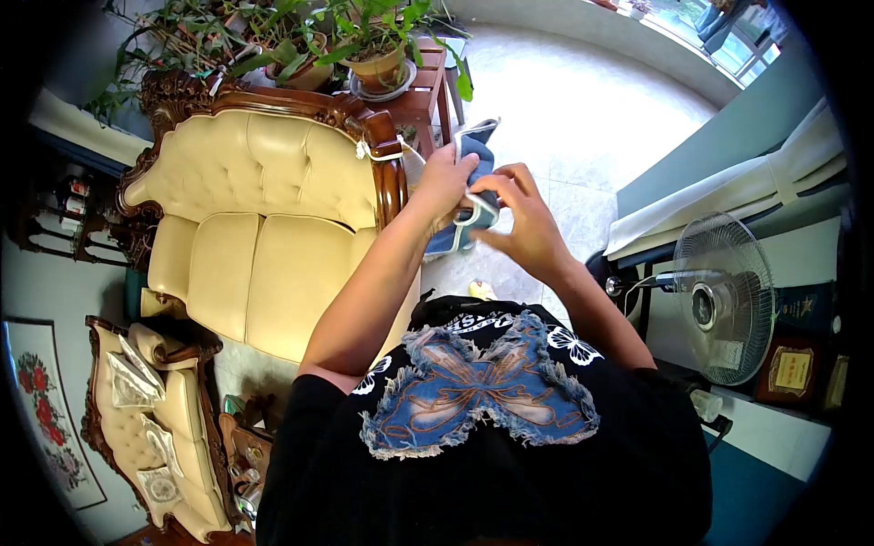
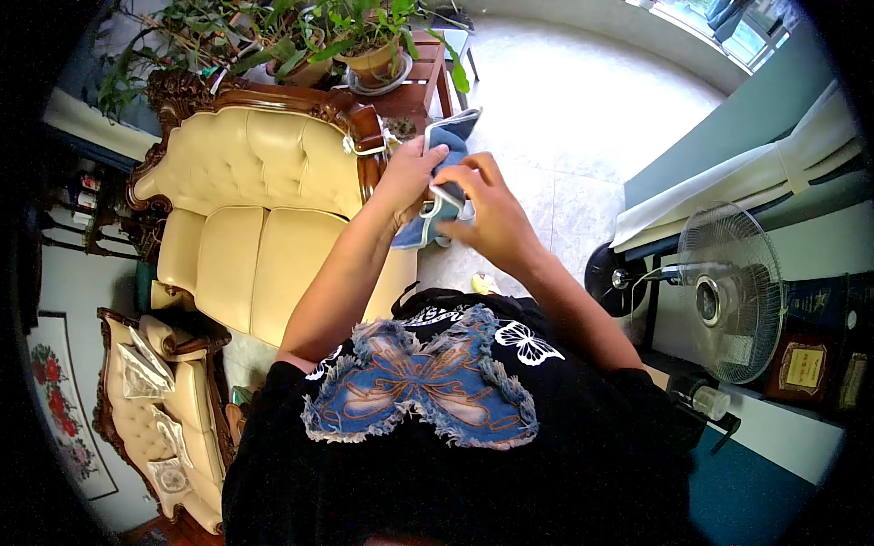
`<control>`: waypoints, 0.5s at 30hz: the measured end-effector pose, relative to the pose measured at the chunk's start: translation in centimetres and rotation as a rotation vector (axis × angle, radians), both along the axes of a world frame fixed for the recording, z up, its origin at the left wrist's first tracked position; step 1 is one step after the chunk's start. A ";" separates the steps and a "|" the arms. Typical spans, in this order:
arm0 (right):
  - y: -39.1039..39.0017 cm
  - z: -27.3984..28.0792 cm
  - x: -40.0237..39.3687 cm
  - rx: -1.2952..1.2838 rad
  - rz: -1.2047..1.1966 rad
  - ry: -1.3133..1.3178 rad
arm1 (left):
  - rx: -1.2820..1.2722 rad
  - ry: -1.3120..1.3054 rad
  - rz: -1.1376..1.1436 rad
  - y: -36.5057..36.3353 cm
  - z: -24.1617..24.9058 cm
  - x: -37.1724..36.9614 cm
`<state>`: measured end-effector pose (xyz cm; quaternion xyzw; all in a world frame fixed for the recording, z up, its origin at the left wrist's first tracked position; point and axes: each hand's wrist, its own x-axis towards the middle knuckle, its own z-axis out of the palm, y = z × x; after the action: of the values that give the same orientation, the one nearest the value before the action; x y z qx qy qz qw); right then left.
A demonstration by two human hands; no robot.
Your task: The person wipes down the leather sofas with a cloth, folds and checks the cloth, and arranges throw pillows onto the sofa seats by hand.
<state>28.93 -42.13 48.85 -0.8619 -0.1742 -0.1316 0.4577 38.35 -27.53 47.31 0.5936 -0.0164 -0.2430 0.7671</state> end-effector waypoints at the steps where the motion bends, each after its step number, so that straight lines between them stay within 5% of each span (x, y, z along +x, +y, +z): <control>1: -0.1 -0.8 0.5 0.000 -0.003 -0.005 | -0.035 0.044 -0.021 0.1 0.4 0.0; 5: -0.9 -2.5 2.3 0.619 -0.160 0.069 | -0.482 0.143 -0.170 0.1 1.6 -1.2; 11: -1.2 -4.1 2.1 1.020 -0.222 0.287 | -0.145 -0.097 -0.014 -0.7 0.2 -3.4; 13: -0.9 -4.3 1.7 1.322 -0.126 0.430 | -0.124 -0.059 -0.012 0.1 0.2 -3.4; 15: -0.7 -4.2 1.5 1.325 -0.145 0.457 | -0.103 -0.016 -0.015 0.5 0.3 -3.5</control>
<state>30.45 -42.83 44.70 -0.4173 0.1011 -0.0557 0.9014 34.82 -27.03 47.57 0.5552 -0.0393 -0.2427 0.7946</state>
